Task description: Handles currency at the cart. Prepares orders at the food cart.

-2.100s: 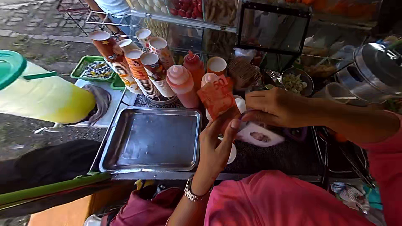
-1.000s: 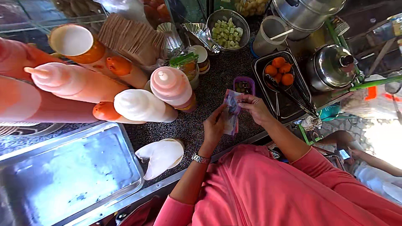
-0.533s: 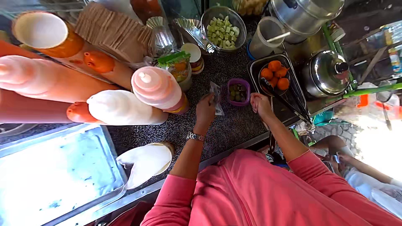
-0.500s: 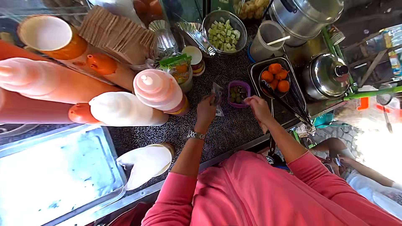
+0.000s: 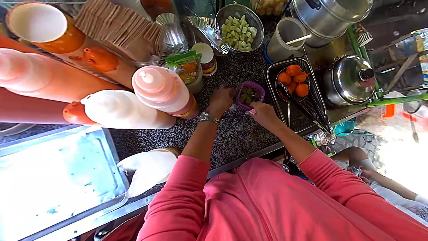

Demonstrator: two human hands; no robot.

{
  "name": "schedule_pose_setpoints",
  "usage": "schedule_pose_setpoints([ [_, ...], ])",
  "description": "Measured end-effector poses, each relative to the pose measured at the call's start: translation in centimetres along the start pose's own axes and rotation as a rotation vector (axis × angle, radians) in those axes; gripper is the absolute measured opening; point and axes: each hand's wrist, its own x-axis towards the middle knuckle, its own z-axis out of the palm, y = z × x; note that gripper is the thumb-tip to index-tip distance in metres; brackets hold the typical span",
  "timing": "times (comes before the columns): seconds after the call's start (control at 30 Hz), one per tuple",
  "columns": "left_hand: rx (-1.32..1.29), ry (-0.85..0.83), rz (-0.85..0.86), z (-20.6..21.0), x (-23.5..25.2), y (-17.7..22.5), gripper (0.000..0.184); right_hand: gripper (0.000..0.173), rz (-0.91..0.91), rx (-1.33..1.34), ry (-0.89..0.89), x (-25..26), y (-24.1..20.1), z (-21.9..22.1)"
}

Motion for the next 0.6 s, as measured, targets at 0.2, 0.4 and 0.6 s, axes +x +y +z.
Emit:
schedule_pose_setpoints([
  [0.2, -0.425, 0.071, 0.056, -0.3, -6.9, 4.1, 0.051, 0.036, 0.111, 0.835, 0.086, -0.5, -0.4, -2.5],
  [0.4, -0.891, 0.138, -0.062, 3.3, -10.3, 3.2, 0.026, 0.032, -0.075, 0.647, 0.117, 1.6, -0.1, -3.6],
  [0.6, -0.86, 0.223, -0.178, 3.3, -14.4, 1.5, 0.032, 0.037, -0.037, -0.141, 0.045, 6.2, 0.3, -1.8],
])
